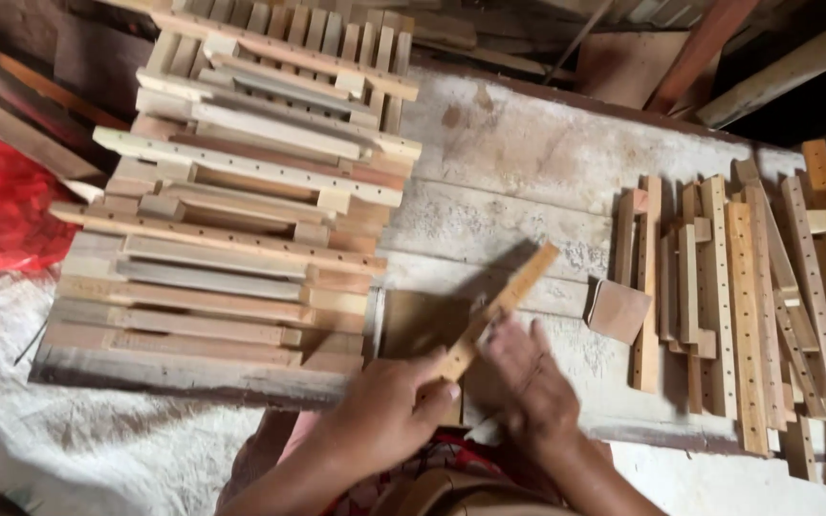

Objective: Sanding small wooden frame components using a piece of sandpaper

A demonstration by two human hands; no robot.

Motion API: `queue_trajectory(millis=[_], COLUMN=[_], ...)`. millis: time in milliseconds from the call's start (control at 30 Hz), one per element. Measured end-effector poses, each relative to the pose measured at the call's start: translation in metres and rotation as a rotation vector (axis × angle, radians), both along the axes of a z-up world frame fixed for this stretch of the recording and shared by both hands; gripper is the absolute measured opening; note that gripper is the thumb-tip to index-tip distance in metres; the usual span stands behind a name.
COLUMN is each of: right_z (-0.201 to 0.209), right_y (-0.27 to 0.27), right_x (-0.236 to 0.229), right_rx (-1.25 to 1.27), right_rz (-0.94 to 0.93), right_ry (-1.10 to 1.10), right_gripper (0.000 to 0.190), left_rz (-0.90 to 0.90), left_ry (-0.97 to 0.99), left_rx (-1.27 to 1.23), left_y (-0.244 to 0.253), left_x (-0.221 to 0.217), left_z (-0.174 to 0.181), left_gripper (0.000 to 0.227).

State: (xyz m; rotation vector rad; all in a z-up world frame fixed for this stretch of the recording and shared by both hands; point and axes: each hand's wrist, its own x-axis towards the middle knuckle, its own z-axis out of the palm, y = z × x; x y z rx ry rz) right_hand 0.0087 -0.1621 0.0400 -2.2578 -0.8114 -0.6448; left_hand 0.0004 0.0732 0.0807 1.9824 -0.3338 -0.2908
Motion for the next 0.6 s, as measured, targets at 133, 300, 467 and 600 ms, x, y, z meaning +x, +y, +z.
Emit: queue_trajectory(millis=[133,300,467,600], right_z=[0.0,-0.038,-0.03,-0.033], right_y=[0.0,-0.053,-0.058,-0.059], right_x=[0.008,0.071,0.09,0.088], right_rx=[-0.115,-0.695,-0.177,-0.167], right_rz=[0.226,-0.108,-0.191,-0.217], right_ry=[0.195,0.078,0.129,0.144], right_gripper=[0.046,0.057,0.054,0.054], left_rz=[-0.057,-0.031,0.186,0.205], left_ry=[-0.006,0.022,-0.166,-0.357], left_rx=[0.071,0.217,0.059,-0.086], left_y=[-0.002,0.003,0.008,0.009], left_x=[-0.003,-0.008,-0.014,-0.007], left_z=[0.011,0.017,0.025,0.03], left_gripper=[0.026,0.04,0.026,0.023])
